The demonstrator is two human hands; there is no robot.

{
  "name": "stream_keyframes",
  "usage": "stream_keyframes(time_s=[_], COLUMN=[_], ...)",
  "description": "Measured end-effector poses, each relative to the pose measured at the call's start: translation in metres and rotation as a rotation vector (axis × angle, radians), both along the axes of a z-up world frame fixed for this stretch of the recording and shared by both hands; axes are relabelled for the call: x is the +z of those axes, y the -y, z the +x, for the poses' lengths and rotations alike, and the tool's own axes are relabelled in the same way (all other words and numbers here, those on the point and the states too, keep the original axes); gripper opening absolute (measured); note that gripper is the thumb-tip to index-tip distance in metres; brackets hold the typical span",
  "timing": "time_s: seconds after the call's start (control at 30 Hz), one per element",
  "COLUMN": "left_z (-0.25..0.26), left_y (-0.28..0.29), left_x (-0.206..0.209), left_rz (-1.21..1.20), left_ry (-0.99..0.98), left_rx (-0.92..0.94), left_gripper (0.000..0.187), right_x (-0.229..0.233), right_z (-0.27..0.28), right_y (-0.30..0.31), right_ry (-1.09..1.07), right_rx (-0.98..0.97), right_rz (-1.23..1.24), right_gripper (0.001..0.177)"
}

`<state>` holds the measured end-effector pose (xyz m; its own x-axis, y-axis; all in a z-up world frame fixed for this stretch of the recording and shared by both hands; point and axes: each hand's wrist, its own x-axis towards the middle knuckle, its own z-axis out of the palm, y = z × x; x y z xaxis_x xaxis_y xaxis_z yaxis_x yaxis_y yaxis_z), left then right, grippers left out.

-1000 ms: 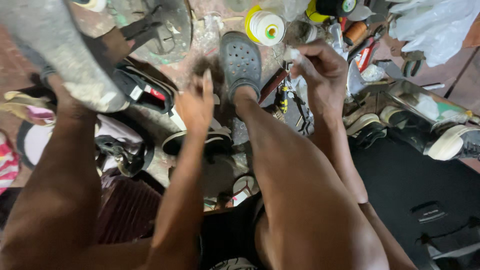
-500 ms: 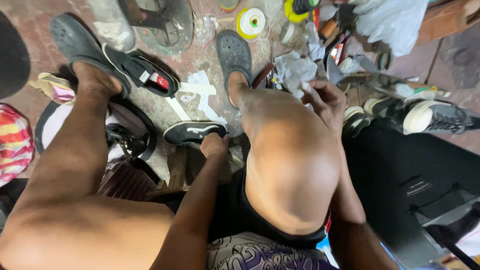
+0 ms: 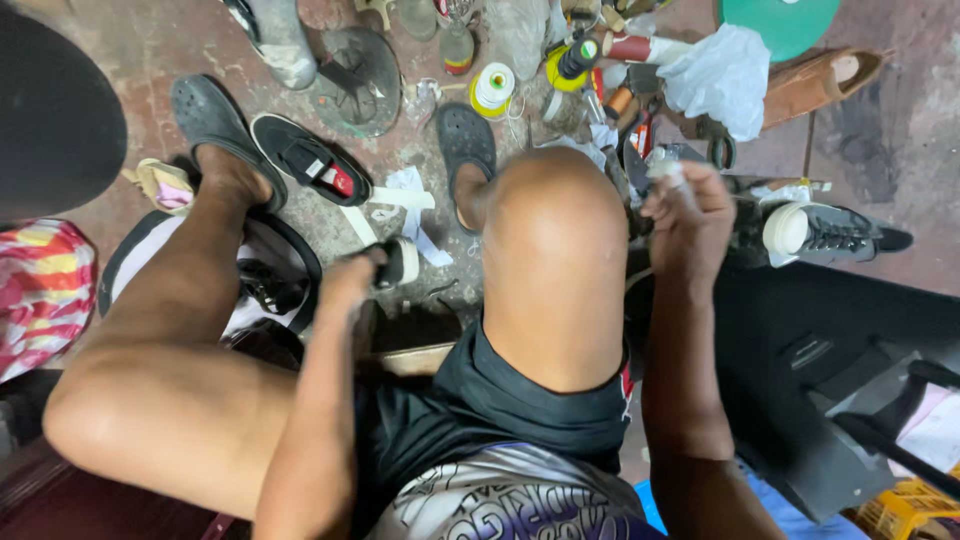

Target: The person is repairing a black Vans sneaker by applying a white adhesive strip to the sole and heel. They use a small brush to apply glue and carefully press the strip into place.

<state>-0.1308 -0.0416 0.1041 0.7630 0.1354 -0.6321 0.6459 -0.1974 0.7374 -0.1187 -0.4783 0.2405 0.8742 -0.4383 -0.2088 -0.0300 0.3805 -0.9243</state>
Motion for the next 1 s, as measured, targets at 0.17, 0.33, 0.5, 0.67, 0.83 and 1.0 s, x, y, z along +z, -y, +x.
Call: stream_keyframes(time_s=[0.17,0.33,0.5,0.67,0.83,1.0], left_z=[0.024,0.045,0.069,0.078,0.073,0.072], left_y=[-0.007,0.002,0.007,0.000,-0.007,-0.007], left_x=[0.135,0.251,0.314,0.321,0.290,0.264], left_rz=[-0.059,-0.039,0.091,-0.151,-0.348,-0.453], left_ry=[0.023,0.501,0.871,0.858,0.866,0.747], left_rx=[0.035,-0.189,-0.269,-0.141,-0.076,0.006], left_gripper=[0.029,0.030,0.030,0.028,0.027,0.027], right_x=[0.050,0.127,0.192,0.208,0.183,0.168], right_z=[-0.006,0.007,0.022,0.026,0.026,0.018], right_y=[-0.006,-0.055,-0.116,-0.172,-0.203,-0.211], right_ry=[0.153,0.314,0.468,0.435,0.404,0.386], right_rx=[0.003,0.201,0.441,0.489,0.638,0.667], right_rz=[0.148,-0.040,-0.271,-0.459,-0.428,-0.421], right_gripper=[0.008,0.007,0.006,0.008,0.011,0.013])
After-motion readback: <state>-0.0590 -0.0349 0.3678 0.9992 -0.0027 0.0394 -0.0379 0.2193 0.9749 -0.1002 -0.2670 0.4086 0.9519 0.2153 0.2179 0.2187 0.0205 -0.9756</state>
